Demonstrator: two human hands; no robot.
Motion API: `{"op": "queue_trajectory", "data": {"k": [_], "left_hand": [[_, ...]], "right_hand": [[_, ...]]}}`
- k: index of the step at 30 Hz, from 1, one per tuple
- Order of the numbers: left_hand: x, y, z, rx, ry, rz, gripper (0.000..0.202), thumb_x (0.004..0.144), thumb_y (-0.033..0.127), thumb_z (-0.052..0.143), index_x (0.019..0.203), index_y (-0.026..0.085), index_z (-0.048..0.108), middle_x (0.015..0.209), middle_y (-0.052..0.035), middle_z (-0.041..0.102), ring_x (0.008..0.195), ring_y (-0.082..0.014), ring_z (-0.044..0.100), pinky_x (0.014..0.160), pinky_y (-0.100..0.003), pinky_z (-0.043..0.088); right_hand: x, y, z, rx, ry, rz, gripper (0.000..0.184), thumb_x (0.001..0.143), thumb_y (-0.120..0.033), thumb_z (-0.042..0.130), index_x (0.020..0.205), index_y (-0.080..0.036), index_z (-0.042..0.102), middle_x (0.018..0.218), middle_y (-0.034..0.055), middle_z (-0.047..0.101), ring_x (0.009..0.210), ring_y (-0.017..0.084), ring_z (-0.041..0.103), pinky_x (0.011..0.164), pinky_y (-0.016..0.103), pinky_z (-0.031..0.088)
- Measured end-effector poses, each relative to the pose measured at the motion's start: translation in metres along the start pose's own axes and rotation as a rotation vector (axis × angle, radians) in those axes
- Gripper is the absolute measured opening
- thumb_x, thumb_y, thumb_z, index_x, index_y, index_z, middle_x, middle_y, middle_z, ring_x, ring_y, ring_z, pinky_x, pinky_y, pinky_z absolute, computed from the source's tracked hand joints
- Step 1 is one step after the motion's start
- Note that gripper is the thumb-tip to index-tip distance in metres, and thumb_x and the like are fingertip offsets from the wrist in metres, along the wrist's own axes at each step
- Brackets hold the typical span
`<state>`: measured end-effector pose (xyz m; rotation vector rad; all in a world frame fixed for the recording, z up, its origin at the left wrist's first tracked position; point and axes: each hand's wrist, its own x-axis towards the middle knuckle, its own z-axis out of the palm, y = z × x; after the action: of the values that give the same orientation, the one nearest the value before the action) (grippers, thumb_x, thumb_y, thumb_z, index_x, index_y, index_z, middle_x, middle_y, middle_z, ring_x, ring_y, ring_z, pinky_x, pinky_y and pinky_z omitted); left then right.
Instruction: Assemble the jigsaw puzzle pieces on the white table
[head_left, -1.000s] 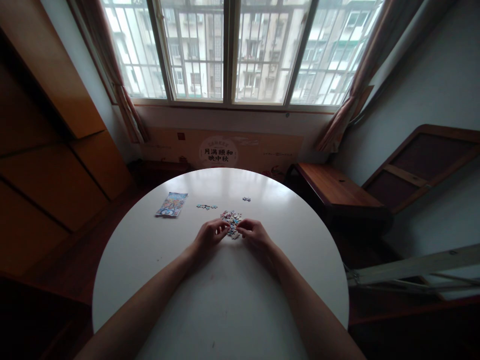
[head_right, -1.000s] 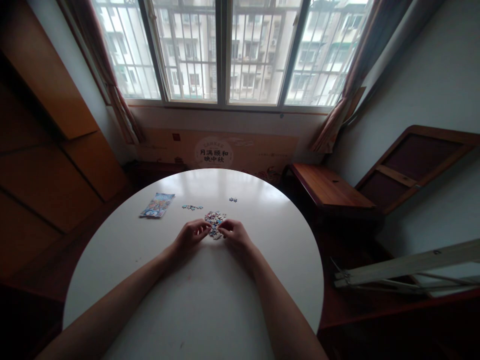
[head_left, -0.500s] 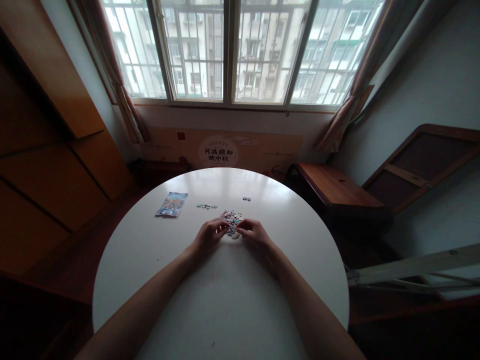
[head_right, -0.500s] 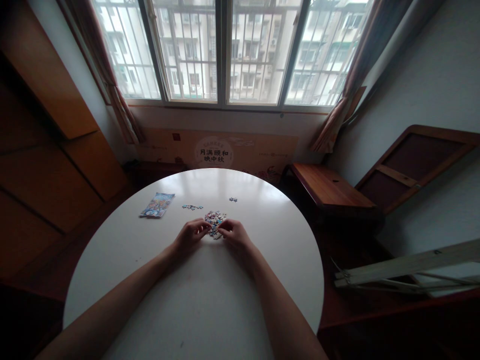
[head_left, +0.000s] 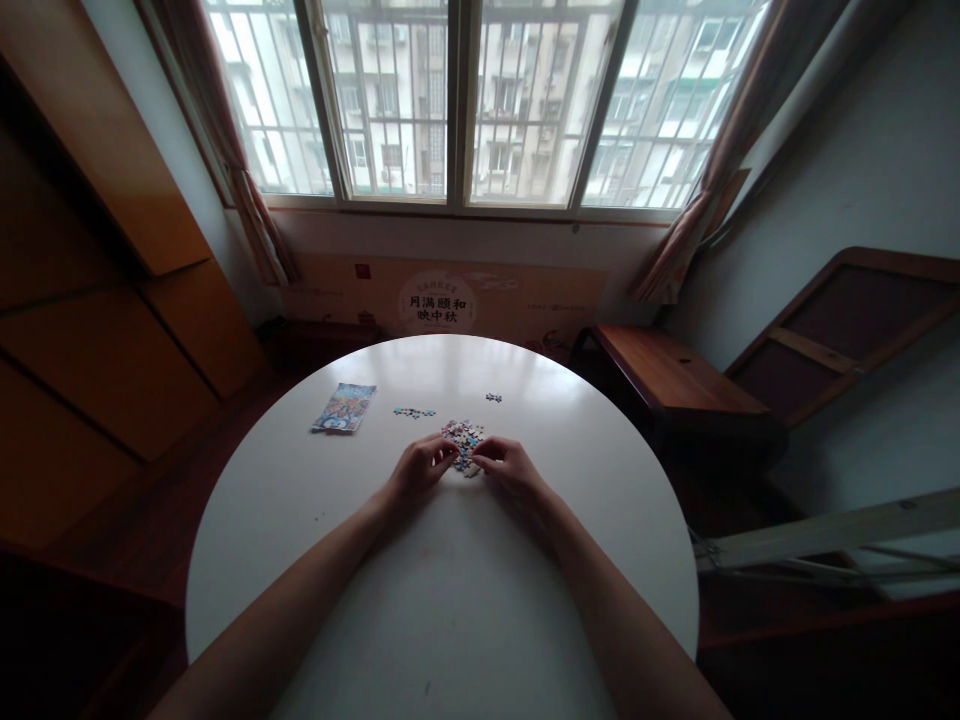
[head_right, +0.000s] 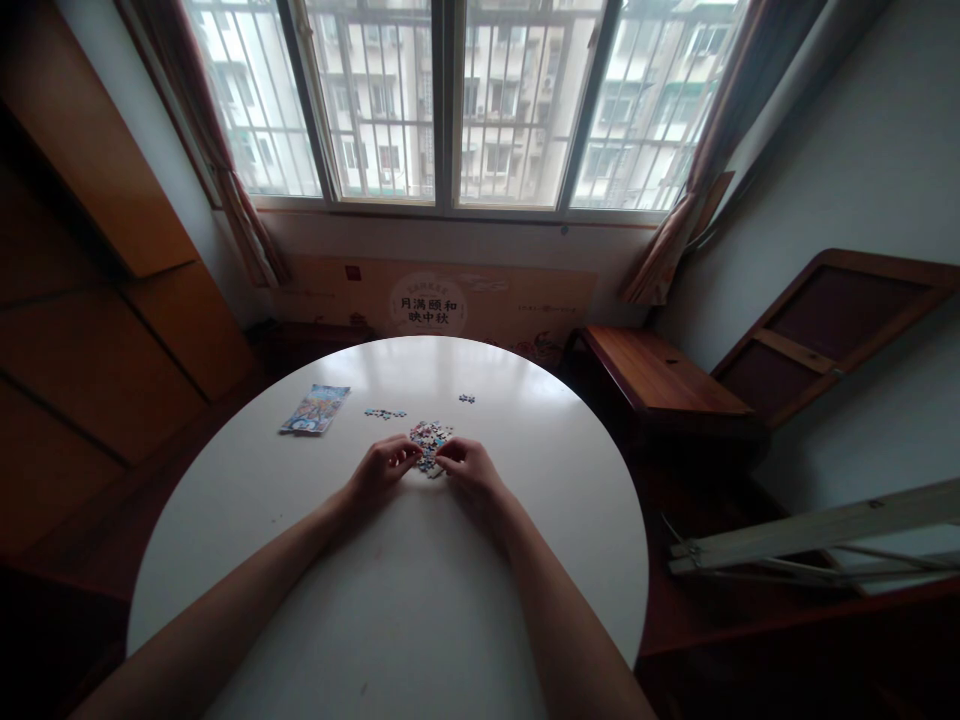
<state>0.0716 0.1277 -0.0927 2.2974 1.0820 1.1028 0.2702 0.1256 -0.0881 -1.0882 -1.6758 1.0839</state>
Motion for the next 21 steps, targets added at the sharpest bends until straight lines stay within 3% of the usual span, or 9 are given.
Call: {"op": "queue_trajectory", "data": {"k": [21], "left_hand": [[0.0004, 0.0012, -0.0010, 0.025, -0.039, -0.024, 0.013, 0.083, 0.024, 0.054, 0.082, 0.016, 0.065, 0.071, -0.0007, 0.061, 0.060, -0.0087, 0.054, 0.057, -0.019, 0.042]], "right_hand": [[0.0021, 0.0037, 0.0008, -0.002, 0.001, -0.031, 0.021, 0.067, -0.033, 0.068, 0.071, -0.014, 0.063, 0.063, 0.0024, 0.062, 0.056, 0.013, 0.055, 0.055, 0.025, 0.043]]}}
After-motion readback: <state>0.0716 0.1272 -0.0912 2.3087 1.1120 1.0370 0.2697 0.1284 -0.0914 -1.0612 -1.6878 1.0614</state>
